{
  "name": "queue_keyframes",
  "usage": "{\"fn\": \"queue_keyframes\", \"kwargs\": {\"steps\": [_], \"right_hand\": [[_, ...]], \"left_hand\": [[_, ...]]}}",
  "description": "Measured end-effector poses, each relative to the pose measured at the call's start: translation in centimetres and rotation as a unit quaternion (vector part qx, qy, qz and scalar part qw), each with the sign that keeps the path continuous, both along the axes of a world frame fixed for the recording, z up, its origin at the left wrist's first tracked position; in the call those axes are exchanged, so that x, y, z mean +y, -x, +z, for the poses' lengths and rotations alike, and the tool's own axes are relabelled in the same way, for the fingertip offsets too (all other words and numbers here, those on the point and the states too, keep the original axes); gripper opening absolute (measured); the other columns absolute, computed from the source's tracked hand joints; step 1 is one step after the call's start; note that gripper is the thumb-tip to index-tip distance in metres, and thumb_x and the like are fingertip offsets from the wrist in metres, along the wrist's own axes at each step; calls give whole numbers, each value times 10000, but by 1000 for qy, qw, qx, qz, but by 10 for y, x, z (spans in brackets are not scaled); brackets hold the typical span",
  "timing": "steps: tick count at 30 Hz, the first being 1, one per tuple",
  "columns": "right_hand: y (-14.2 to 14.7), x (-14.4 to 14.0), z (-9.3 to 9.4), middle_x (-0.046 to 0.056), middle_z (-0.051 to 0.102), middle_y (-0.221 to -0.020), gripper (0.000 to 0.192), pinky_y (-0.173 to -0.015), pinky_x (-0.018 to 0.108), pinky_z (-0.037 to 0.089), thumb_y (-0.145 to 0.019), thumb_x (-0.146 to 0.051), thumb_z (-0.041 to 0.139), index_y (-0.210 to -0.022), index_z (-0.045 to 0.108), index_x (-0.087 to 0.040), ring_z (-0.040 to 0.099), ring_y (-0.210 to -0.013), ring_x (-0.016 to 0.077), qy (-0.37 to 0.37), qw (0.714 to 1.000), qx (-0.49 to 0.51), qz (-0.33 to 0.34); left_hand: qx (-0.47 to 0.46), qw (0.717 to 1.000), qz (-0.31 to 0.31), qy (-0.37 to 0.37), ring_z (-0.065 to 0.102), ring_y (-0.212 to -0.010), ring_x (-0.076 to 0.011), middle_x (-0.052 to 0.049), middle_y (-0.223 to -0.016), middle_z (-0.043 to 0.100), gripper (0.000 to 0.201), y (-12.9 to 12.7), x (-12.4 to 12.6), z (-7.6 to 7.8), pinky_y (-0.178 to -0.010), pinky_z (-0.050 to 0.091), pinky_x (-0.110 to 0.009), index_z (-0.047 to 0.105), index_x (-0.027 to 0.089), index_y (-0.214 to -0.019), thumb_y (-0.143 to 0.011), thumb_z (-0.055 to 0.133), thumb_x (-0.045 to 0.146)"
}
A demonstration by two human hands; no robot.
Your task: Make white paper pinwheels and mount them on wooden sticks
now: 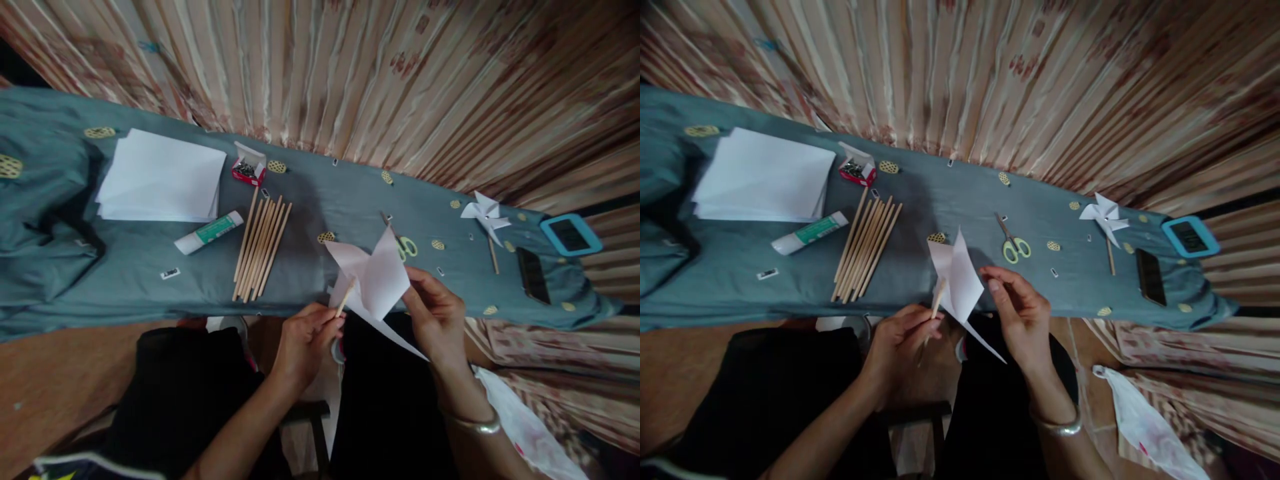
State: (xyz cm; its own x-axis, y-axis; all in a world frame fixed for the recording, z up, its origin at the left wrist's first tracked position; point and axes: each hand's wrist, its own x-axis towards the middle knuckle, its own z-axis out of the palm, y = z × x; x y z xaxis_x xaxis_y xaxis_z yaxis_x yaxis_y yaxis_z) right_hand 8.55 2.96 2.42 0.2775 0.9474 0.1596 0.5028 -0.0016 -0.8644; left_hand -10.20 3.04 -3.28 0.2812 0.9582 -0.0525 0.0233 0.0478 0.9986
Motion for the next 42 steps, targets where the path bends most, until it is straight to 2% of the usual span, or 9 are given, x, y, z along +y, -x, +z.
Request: {"fn": "queue_keyframes", "kwargs": {"steps": [4, 7, 10, 13, 18, 24, 30, 36, 42], "right_hand": [[-13, -4, 14, 33, 547, -1410, 428, -1097, 471, 399, -917, -250, 556, -1336, 530, -329, 481, -1327, 239, -9, 992, -87, 89], [-15, -7, 32, 18, 397, -1529, 527, -1178, 488, 281, -913, -199, 538, -1411, 439, -342, 309, -1442, 231, 7, 971, -148, 187], [-12, -6, 43, 41, 437, -1502, 504, -1171, 475, 303, -881, -194, 583, -1366, 499, -302, 364, -1413, 243, 26, 950, -165, 264], [-9, -2, 42, 61, 657, -1255, 373, -1056, 408, 450, -839, -230, 662, -1209, 628, -245, 579, -1208, 238, 32, 942, -148, 301], [-8, 3, 27, 18, 746, -910, 176, -707, 244, 543, -844, -258, 665, -1006, 710, -208, 687, -771, 152, 76, 961, -68, 258], [-10, 3, 12, -9, 727, -771, 89, -610, 205, 503, -825, -252, 672, -880, 719, -200, 653, -666, 127, 105, 971, 3, 216], [-15, -1, -3, -20, 696, -709, 145, -544, 214, 476, -810, -336, 689, -837, 715, -195, 608, -602, 121, 159, 966, 65, 194], [-21, -11, -21, 6, 724, -792, 179, -606, 270, 504, -840, -370, 659, -896, 718, -211, 647, -670, 163, 182, 967, -9, 179], [-21, -14, -28, 47, 743, -946, 200, -752, 333, 519, -840, -335, 670, -1009, 713, -238, 686, -815, 212, 138, 970, -137, 143]], "left_hand": [[50, 996, -18, -71, 658, -735, -129, -36, -771, 670, 222, 7, -8, 2, -683, 503, -203, 730, 157, -874, -910, 520, 219], [81, 991, -39, -94, 647, -765, -135, -37, -804, 653, 248, 12, -12, 5, -717, 508, -218, 720, 162, -957, -932, 483, 233], [101, 989, -53, -99, 636, -770, -141, -39, -813, 641, 266, 14, -13, 7, -726, 504, -226, 713, 169, -946, -943, 460, 249], [89, 988, -66, -103, 624, -734, -146, -36, -782, 635, 276, 13, -13, 5, -684, 496, -229, 711, 180, -918, -942, 454, 277], [35, 992, -82, -87, 643, -767, -156, -41, -832, 681, 243, 11, -16, 2, -709, 496, -241, 700, 183, -924, -909, 459, 209], [36, 999, -33, -12, 659, -802, -182, -50, -897, 719, 181, 9, -15, -3, -726, 510, -263, 713, 182, -959, -814, 611, 217], [25, 998, -17, 49, 647, -699, -176, -49, -692, 691, 222, -1, -18, -9, -675, 505, -261, 675, 164, -655, -826, 593, 279], [-8, 993, -29, 114, 604, -574, -146, -10, -587, 646, 183, -12, -28, -21, -616, 490, -250, 642, 165, -640, -796, 571, 229], [28, 997, 8, 78, 668, -792, -197, -36, -700, 697, 169, -13, -19, -39, -745, 514, -284, 682, 174, -641, -782, 597, 212]]}}
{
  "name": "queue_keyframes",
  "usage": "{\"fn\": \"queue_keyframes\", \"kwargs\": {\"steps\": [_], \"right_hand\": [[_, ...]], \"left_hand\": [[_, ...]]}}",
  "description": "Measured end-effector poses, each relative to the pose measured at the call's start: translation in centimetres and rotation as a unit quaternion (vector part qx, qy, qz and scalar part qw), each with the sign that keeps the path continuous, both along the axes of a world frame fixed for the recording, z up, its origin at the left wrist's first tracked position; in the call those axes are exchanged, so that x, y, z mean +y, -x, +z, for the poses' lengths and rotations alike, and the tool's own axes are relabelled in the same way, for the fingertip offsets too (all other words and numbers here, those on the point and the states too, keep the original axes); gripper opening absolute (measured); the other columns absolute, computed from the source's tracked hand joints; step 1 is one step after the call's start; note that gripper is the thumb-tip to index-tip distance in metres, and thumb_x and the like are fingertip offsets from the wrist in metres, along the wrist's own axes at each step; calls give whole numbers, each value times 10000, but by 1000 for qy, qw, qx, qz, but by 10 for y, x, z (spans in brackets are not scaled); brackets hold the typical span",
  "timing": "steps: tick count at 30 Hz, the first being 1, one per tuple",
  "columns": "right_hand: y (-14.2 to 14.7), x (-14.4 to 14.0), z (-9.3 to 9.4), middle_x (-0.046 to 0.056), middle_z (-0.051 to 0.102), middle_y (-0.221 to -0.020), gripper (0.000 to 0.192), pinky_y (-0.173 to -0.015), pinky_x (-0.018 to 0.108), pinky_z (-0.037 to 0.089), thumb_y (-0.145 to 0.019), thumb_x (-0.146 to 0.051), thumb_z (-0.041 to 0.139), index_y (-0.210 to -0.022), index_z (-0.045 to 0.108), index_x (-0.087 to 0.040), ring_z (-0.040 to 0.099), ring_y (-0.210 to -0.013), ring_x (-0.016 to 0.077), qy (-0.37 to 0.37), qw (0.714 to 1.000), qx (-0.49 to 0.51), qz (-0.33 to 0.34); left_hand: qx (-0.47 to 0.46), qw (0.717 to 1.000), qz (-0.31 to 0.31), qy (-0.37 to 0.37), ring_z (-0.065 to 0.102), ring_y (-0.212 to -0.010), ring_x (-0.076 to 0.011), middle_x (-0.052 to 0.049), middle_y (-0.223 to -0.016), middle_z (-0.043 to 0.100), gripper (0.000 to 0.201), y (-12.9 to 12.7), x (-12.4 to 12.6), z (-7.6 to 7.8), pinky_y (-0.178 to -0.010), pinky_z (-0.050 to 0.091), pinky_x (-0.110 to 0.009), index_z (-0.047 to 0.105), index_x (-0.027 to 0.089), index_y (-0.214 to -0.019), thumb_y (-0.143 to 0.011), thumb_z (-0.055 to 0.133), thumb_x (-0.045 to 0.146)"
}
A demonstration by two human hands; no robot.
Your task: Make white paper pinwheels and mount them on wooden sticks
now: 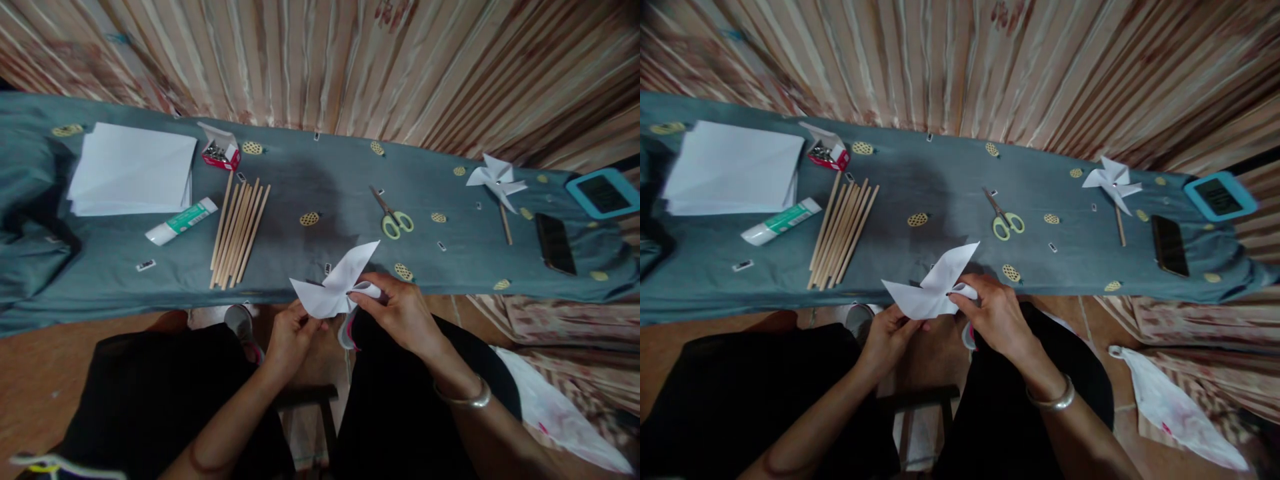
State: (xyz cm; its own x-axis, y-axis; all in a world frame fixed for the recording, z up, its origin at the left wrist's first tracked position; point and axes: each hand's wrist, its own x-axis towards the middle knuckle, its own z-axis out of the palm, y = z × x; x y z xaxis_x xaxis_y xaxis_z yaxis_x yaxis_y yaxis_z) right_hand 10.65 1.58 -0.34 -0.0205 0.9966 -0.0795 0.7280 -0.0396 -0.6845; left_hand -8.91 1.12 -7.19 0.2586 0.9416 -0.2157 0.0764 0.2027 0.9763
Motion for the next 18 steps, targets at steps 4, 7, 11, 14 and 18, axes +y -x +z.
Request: {"fn": "queue_keyframes", "kwargs": {"steps": [4, 7, 11, 14, 18], "right_hand": [[-1, 1, 2, 17, 748, -889, 162, -708, 299, 510, -855, -316, 651, -979, 707, -228, 685, -778, 189, 39, 998, 50, 17], [-3, 2, 2, -5, 736, -794, 149, -627, 268, 491, -854, -330, 648, -928, 718, -222, 659, -687, 163, 66, 994, 87, 23], [-4, 2, 4, -18, 702, -718, 162, -557, 235, 457, -840, -352, 656, -871, 722, -207, 613, -621, 135, 82, 989, 123, 22], [-2, 2, 6, -16, 701, -722, 159, -571, 238, 474, -832, -350, 663, -857, 723, -205, 614, -628, 133, 85, 985, 149, 22], [0, 3, 7, -2, 728, -775, 177, -605, 254, 522, -812, -353, 687, -914, 729, -216, 645, -663, 146, 76, 979, 189, 25]], "left_hand": [[-28, 1000, -9, 0, 676, -851, -203, -54, -813, 725, 124, 1, 3, 1, -781, 527, -299, 708, 171, -723, -783, 613, 224], [-46, 999, -18, 13, 675, -914, -214, -83, -977, 735, 152, 1, 2, 8, -810, 538, -318, 721, 163, -864, -741, 636, 185], [-62, 997, -30, 25, 675, -918, -212, -96, -1035, 717, 315, 2, 4, 17, -781, 549, -302, 691, 155, -982, -672, 714, 208], [-68, 997, -32, 21, 681, -849, -188, -85, -985, 718, 360, 5, 8, 21, -734, 549, -269, 677, 154, -994, -648, 747, 227], [-55, 998, -23, 2, 690, -832, -201, -78, -907, 740, 207, 10, 12, 18, -728, 554, -288, 710, 155, -908, -737, 685, 269]]}}
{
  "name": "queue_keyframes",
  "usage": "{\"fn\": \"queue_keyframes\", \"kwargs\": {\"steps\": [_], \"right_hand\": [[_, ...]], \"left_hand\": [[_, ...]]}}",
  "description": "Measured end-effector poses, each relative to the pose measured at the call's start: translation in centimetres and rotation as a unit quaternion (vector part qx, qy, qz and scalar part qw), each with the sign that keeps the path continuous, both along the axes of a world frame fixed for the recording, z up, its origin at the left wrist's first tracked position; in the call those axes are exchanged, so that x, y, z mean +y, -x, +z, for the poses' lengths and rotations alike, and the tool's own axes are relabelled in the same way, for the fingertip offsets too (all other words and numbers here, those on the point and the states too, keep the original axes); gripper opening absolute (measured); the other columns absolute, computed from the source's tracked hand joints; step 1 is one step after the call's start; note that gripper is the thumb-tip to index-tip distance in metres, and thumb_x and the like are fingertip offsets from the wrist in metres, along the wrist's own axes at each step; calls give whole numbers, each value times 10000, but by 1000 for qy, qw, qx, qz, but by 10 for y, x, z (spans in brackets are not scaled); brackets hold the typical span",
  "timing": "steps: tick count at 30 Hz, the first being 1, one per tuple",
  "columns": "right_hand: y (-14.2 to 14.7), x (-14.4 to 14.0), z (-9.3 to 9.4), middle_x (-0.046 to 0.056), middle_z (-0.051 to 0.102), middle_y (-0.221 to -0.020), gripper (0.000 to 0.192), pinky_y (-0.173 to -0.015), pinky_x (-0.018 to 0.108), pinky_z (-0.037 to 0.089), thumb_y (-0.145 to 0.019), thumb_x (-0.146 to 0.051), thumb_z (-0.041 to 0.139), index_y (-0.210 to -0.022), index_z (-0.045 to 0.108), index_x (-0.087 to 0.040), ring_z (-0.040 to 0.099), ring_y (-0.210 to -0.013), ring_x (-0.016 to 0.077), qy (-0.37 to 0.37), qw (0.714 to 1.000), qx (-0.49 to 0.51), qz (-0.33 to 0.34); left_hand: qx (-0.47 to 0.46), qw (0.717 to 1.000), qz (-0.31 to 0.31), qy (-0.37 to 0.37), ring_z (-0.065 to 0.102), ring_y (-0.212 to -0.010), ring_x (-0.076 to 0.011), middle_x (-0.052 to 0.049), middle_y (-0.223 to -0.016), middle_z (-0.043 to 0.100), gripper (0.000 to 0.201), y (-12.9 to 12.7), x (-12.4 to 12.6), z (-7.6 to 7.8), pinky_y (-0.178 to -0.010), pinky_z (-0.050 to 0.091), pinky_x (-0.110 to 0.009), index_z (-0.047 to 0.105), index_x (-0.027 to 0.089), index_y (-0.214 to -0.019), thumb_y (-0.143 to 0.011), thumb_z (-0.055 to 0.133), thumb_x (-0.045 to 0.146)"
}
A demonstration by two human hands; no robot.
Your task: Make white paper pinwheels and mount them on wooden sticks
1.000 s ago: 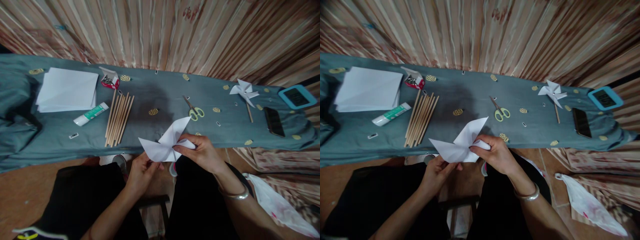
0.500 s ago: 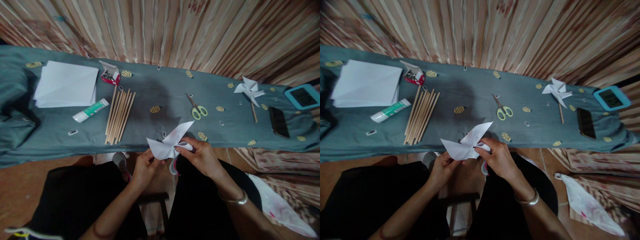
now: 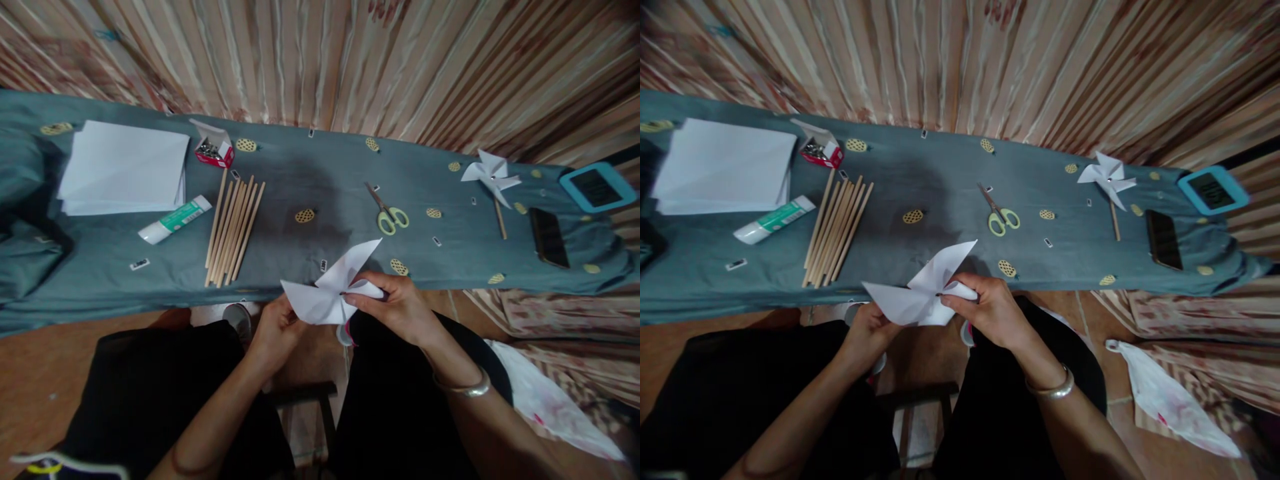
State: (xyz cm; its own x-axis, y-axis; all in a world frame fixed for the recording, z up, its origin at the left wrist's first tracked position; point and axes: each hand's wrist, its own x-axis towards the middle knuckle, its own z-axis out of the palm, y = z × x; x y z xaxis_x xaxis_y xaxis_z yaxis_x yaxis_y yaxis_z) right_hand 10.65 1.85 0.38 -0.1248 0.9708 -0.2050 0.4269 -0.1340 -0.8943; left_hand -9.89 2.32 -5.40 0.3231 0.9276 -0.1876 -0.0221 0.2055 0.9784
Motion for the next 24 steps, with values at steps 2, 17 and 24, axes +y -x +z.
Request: {"fn": "queue_keyframes", "kwargs": {"steps": [2, 17, 24], "right_hand": [[2, 0, -1, 5, 741, -812, 195, -626, 263, 541, -791, -338, 708, -944, 729, -220, 663, -688, 154, -2, 1000, 18, -12], [-28, 5, 20, 56, 566, -1392, 494, -1092, 475, 417, -810, -452, 698, -1271, 590, -312, 493, -1321, 263, -123, 990, 41, -57], [-16, -4, 25, 37, 402, -1517, 393, -1111, 483, 381, -811, -240, 690, -1188, 606, -312, 413, -1379, 271, -137, 989, -49, -4]], "left_hand": [[20, 999, 4, -26, 687, -876, -214, -71, -890, 744, 169, 2, 0, -3, -771, 551, -310, 731, 164, -867, -781, 639, 277], [142, 968, 67, -195, 647, -804, -138, -19, -843, 691, 160, 17, 4, 27, -728, 526, -235, 751, 232, -898, -851, 605, 189], [130, 966, 66, -214, 650, -803, -134, -24, -846, 691, 158, 15, 3, 27, -723, 527, -234, 752, 228, -894, -854, 612, 167]]}}
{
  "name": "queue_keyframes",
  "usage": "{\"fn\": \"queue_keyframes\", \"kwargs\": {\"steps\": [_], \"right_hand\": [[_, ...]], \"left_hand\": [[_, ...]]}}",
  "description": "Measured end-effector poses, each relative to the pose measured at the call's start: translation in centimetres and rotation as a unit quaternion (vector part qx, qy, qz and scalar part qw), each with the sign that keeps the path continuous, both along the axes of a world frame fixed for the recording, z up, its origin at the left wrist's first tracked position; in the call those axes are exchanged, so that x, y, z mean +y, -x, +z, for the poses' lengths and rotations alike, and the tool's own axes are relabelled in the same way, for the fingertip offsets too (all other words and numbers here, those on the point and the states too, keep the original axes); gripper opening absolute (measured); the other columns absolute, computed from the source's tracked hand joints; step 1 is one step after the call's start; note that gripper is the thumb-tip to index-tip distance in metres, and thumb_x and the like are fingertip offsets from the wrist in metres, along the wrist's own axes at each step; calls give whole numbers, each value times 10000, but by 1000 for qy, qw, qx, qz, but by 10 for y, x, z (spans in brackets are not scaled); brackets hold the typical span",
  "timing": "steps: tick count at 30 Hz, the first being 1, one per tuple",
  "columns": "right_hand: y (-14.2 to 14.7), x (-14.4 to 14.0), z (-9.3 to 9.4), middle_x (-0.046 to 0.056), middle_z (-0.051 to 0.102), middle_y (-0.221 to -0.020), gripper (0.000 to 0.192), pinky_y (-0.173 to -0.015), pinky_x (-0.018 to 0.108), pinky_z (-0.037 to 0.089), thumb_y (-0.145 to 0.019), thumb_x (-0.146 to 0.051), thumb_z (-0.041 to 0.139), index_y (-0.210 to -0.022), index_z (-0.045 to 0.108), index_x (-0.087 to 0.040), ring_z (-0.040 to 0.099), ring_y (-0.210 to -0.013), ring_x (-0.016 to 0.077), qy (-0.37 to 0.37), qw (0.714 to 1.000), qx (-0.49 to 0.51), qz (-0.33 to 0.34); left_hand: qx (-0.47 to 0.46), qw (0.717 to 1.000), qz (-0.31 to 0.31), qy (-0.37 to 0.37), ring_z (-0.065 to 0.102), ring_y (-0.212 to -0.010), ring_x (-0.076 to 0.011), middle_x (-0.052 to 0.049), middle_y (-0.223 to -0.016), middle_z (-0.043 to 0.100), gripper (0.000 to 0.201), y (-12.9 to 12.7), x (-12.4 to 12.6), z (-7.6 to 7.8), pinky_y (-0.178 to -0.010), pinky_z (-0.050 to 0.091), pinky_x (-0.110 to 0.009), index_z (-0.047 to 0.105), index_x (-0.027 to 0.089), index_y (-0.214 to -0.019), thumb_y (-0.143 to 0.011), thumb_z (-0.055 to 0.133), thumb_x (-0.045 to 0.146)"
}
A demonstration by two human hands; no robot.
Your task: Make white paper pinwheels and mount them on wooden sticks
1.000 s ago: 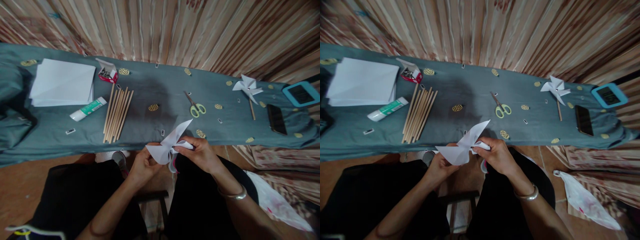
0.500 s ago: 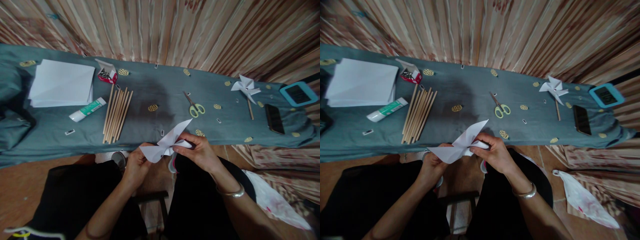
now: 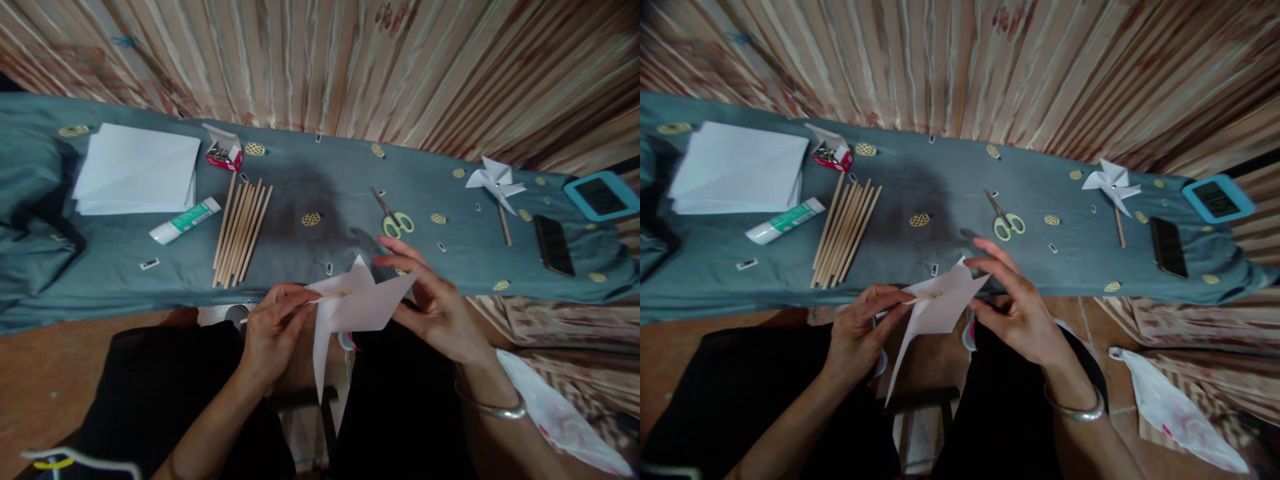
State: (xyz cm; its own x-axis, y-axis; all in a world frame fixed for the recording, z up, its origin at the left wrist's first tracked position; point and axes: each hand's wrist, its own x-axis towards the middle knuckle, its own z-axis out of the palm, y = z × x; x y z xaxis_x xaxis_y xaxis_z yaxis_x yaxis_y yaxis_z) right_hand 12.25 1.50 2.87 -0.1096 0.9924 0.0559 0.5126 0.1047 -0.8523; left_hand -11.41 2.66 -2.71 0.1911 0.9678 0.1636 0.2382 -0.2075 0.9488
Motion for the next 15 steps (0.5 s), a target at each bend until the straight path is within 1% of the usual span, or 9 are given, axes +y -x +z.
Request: {"fn": "queue_keyframes", "kwargs": {"steps": [2, 4, 7, 9, 11, 13, 14, 15], "right_hand": [[8, -2, -1, 56, 422, -1501, 346, -1100, 489, 390, -789, -215, 706, -1119, 628, -283, 459, -1341, 274, 6, 1000, -5, 21], [12, -3, 0, 68, 473, -1458, 285, -1109, 500, 372, -779, -218, 716, -1051, 642, -263, 468, -1330, 278, 3, 999, 1, 38], [10, -3, 4, 80, 493, -1441, 262, -1086, 494, 395, -807, -330, 698, -1053, 643, -260, 441, -1350, 292, 28, 996, 40, 71], [6, -3, 8, 88, 493, -1445, 362, -1058, 485, 423, -820, -465, 665, -1121, 634, -266, 419, -1367, 307, 53, 991, 82, 94], [4, -4, 9, 85, 484, -1460, 511, -1060, 486, 421, -776, -563, 682, -1196, 613, -281, 399, -1382, 320, 69, 987, 95, 108], [6, -5, 7, 79, 462, -1482, 596, -1074, 488, 410, -708, -541, 760, -1227, 599, -293, 417, -1370, 324, 75, 989, 71, 104], [9, -6, 4, 77, 460, -1484, 589, -1069, 480, 419, -691, -493, 793, -1213, 606, -293, 442, -1353, 319, 74, 991, 56, 96], [11, -6, 1, 76, 474, -1473, 533, -1052, 463, 441, -702, -436, 803, -1180, 621, -287, 471, -1331, 308, 71, 993, 46, 82]], "left_hand": [[1, 1000, -4, -6, 646, -792, -130, -25, -841, 690, 167, 0, 0, 1, -715, 525, -229, 754, 227, -895, -856, 608, 157], [0, 1000, -9, -11, 644, -789, -128, -27, -841, 687, 175, 0, 0, 2, -712, 524, -227, 756, 226, -905, -858, 606, 151], [2, 1000, -15, -15, 643, -797, -135, -30, -842, 684, 182, 0, -1, 3, -717, 524, -235, 757, 228, -925, -863, 603, 152], [2, 1000, -12, -17, 642, -803, -135, -29, -847, 684, 187, 0, -1, 3, -720, 522, -235, 756, 230, -928, -862, 603, 145], [0, 1000, -13, -13, 644, -800, -131, -28, -850, 685, 190, 0, -1, 2, -718, 520, -229, 756, 228, -926, -858, 605, 134], [-2, 1000, -26, 1, 648, -784, -130, -31, -844, 687, 186, -1, -1, 2, -702, 522, -224, 757, 219, -917, -857, 603, 134], [-3, 999, -35, 10, 649, -773, -131, -33, -837, 687, 180, -1, -1, 2, -690, 523, -223, 758, 213, -912, -857, 603, 139], [-5, 999, -44, 17, 649, -761, -132, -35, -828, 686, 175, -2, -1, 3, -678, 524, -222, 759, 206, -907, -858, 602, 146]]}}
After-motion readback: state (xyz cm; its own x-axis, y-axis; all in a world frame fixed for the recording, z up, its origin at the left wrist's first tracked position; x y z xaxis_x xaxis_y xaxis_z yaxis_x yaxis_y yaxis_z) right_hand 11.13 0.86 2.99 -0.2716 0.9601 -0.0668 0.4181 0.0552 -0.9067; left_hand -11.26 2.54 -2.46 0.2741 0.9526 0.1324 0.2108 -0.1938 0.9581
